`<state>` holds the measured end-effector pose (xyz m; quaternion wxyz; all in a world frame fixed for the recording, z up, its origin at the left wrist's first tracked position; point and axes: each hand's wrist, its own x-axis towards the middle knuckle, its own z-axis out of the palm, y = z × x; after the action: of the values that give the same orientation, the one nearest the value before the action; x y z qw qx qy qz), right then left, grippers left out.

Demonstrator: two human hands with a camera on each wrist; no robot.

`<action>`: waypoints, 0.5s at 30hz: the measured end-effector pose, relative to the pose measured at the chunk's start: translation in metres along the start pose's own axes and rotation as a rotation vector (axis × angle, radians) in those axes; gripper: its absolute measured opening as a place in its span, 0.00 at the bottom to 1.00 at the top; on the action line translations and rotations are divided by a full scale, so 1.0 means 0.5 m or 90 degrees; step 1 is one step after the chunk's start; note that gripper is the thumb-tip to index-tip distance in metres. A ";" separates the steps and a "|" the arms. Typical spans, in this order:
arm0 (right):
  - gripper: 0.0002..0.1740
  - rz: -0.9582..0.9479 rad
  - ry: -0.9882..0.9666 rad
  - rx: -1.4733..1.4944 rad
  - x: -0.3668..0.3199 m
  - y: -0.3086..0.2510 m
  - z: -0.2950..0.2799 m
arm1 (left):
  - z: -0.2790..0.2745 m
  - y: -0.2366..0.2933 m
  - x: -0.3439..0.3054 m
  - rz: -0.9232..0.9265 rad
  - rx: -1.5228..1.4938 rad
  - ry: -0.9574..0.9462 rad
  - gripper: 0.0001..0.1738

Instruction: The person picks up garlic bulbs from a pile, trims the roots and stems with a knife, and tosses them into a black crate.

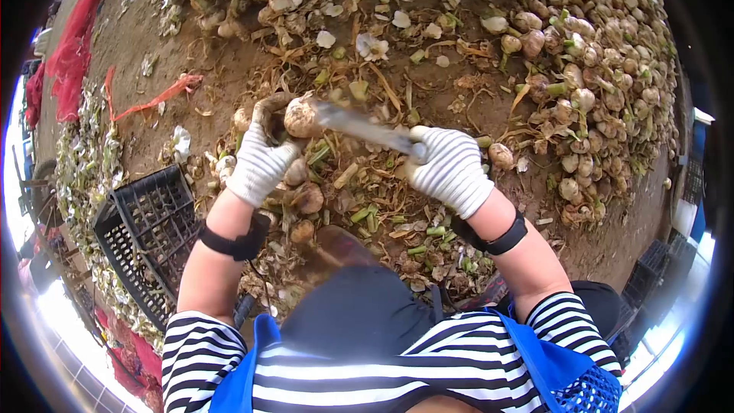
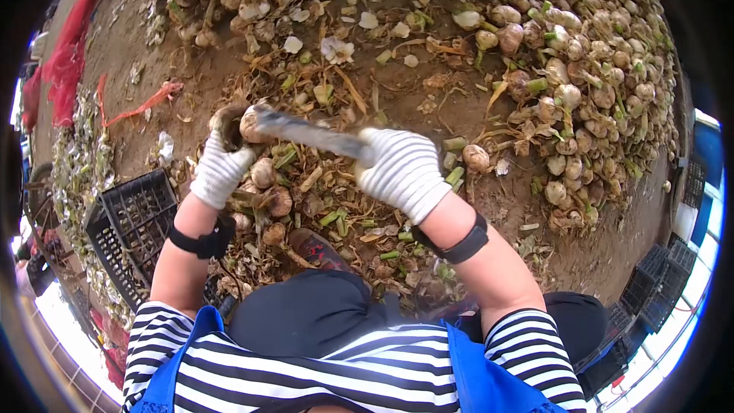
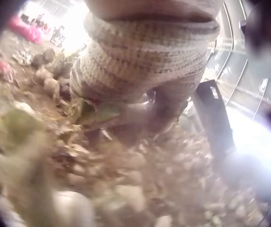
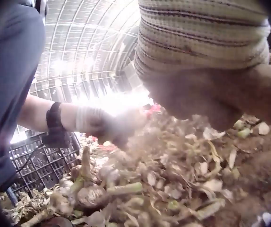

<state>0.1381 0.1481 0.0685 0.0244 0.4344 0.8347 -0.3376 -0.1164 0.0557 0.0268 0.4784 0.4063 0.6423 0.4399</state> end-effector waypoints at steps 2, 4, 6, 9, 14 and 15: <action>0.09 -0.074 0.045 -0.024 -0.005 -0.015 0.003 | 0.036 0.049 0.007 -0.279 -0.801 -0.057 0.26; 0.09 -0.089 0.064 -0.020 -0.011 -0.020 0.003 | 0.064 0.080 -0.014 -0.011 -0.540 -0.133 0.27; 0.08 -0.098 0.058 -0.049 -0.017 -0.024 0.000 | 0.055 0.081 -0.012 -0.053 -0.174 -0.170 0.31; 0.08 -0.107 0.052 -0.087 -0.015 -0.040 -0.006 | 0.060 0.038 -0.018 -0.012 -0.210 -0.093 0.35; 0.10 -0.138 0.064 -0.042 -0.009 -0.073 -0.001 | 0.109 -0.045 -0.012 -0.050 -0.817 -0.110 0.23; 0.10 -0.134 0.057 -0.025 -0.009 -0.078 0.001 | 0.127 -0.042 -0.018 -0.051 -0.816 -0.110 0.23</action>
<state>0.1118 0.1294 0.0908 -0.0402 0.3581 0.8825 -0.3023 -0.0549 0.0526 -0.0008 0.6921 0.0499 0.2258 0.6837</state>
